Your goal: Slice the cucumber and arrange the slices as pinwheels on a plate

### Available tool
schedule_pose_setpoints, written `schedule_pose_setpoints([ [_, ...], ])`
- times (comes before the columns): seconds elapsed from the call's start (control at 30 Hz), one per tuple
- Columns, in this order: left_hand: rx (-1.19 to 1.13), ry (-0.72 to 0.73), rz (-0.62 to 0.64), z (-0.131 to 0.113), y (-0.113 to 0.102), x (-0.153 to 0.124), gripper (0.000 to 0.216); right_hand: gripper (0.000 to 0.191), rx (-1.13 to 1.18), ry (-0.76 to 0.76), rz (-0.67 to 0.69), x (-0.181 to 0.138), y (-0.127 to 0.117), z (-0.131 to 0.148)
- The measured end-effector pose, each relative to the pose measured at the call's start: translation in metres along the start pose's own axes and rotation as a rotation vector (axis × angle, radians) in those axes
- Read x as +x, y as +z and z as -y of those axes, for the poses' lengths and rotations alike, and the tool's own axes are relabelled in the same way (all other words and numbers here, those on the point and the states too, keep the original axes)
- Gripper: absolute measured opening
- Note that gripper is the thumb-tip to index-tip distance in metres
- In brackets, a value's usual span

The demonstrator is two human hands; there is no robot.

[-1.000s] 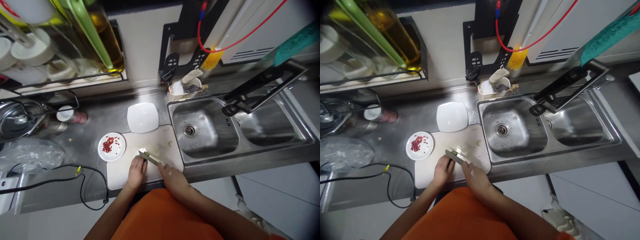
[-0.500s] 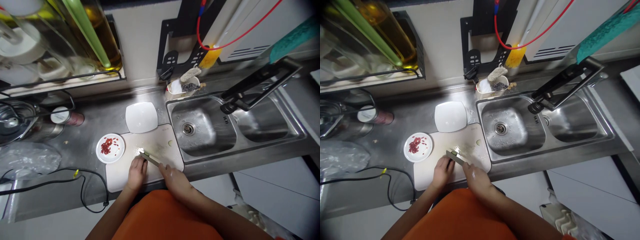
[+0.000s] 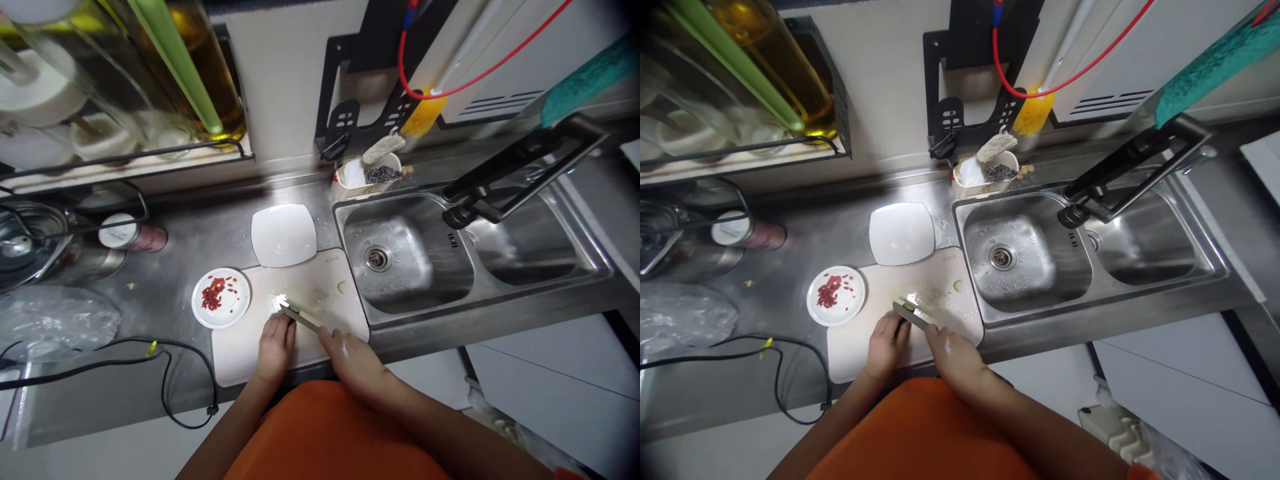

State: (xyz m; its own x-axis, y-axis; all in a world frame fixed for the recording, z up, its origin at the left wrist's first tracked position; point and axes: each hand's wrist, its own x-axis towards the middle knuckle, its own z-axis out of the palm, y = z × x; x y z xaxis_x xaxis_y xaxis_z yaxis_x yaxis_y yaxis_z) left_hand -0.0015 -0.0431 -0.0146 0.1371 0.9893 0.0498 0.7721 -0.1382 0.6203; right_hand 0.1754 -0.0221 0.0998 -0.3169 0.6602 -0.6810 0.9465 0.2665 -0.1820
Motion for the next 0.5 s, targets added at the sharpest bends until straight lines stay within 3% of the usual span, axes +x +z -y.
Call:
schedule_pose_setpoints([
  [0.5, 0.01, 0.003, -0.012, 0.001, 0.001, 0.001, 0.019, 0.036, 0.033, -0.024, 0.053, 0.003, -0.011, 0.001],
])
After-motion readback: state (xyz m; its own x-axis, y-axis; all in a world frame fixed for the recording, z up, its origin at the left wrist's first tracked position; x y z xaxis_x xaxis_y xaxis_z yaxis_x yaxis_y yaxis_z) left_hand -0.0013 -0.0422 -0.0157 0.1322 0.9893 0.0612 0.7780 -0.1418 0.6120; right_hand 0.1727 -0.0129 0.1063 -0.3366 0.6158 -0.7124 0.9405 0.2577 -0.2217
